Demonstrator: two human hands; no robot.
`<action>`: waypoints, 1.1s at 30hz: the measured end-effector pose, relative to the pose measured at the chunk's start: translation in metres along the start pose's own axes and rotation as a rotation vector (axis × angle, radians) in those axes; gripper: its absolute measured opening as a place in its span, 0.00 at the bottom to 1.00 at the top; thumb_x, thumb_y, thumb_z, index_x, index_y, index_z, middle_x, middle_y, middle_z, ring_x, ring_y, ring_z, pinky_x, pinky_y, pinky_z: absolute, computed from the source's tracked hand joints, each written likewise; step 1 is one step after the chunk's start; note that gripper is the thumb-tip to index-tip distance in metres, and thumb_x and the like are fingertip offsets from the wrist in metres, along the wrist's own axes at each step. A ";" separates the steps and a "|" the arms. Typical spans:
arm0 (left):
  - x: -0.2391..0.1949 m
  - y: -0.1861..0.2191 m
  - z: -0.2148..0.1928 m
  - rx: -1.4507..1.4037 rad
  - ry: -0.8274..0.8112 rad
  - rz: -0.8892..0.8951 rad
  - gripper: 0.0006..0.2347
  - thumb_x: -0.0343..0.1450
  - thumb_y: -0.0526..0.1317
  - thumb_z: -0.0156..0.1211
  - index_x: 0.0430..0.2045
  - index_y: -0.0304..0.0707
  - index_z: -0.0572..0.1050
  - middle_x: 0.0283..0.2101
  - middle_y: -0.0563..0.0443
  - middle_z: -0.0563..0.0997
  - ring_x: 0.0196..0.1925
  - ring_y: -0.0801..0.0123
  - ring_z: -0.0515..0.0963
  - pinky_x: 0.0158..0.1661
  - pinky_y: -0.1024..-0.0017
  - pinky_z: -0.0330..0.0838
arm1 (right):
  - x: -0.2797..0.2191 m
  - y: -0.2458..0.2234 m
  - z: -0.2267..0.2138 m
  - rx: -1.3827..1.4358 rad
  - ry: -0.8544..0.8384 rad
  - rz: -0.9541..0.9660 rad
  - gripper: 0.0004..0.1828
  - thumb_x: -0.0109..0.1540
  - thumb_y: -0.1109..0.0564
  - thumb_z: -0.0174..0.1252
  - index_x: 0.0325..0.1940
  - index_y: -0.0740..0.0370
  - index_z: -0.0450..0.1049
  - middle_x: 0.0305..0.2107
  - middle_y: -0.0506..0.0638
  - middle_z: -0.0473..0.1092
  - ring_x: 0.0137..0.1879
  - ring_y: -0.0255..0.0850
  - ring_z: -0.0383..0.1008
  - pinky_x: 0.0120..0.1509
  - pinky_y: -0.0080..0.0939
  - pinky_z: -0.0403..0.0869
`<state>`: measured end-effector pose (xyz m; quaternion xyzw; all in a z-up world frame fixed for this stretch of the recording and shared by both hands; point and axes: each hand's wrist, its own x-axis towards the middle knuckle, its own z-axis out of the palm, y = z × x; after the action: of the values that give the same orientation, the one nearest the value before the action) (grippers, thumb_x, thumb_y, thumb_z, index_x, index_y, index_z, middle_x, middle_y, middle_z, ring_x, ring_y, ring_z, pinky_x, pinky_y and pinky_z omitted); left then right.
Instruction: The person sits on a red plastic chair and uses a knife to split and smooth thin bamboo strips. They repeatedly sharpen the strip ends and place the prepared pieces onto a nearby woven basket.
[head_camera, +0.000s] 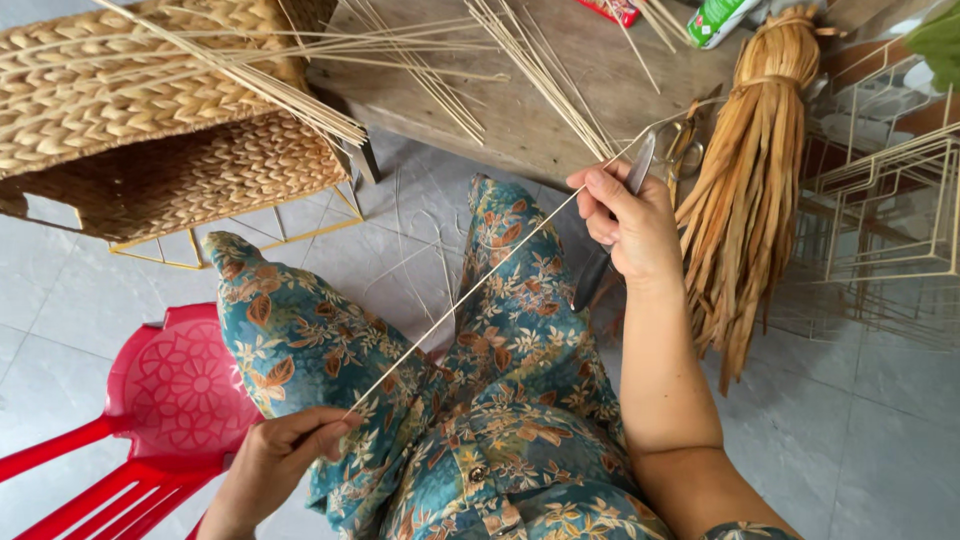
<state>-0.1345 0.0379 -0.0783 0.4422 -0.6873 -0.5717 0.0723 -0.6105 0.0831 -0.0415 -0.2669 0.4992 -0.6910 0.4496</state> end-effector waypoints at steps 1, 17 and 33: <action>-0.003 -0.002 -0.003 0.003 0.003 -0.027 0.09 0.69 0.36 0.63 0.40 0.36 0.87 0.19 0.53 0.83 0.25 0.78 0.80 0.29 0.77 0.77 | -0.001 0.000 0.000 0.003 0.004 -0.002 0.11 0.67 0.56 0.60 0.42 0.70 0.76 0.24 0.48 0.70 0.19 0.26 0.54 0.22 0.27 0.52; 0.067 0.058 0.043 -0.002 -0.026 0.032 0.09 0.72 0.35 0.61 0.41 0.34 0.85 0.18 0.53 0.78 0.23 0.79 0.75 0.26 0.76 0.69 | 0.033 0.027 -0.023 0.064 -0.044 0.110 0.08 0.68 0.57 0.61 0.40 0.66 0.75 0.24 0.48 0.70 0.19 0.26 0.54 0.20 0.29 0.49; 0.112 0.018 0.034 -0.473 -0.132 -0.102 0.10 0.74 0.37 0.58 0.43 0.33 0.82 0.19 0.57 0.76 0.19 0.83 0.63 0.21 0.81 0.56 | 0.262 0.126 -0.127 -0.337 0.478 0.161 0.14 0.62 0.56 0.67 0.49 0.61 0.74 0.23 0.46 0.71 0.19 0.29 0.62 0.18 0.34 0.60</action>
<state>-0.2315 -0.0159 -0.1202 0.4088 -0.5144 -0.7472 0.0999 -0.7883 -0.1045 -0.2255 -0.1272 0.7181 -0.6038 0.3220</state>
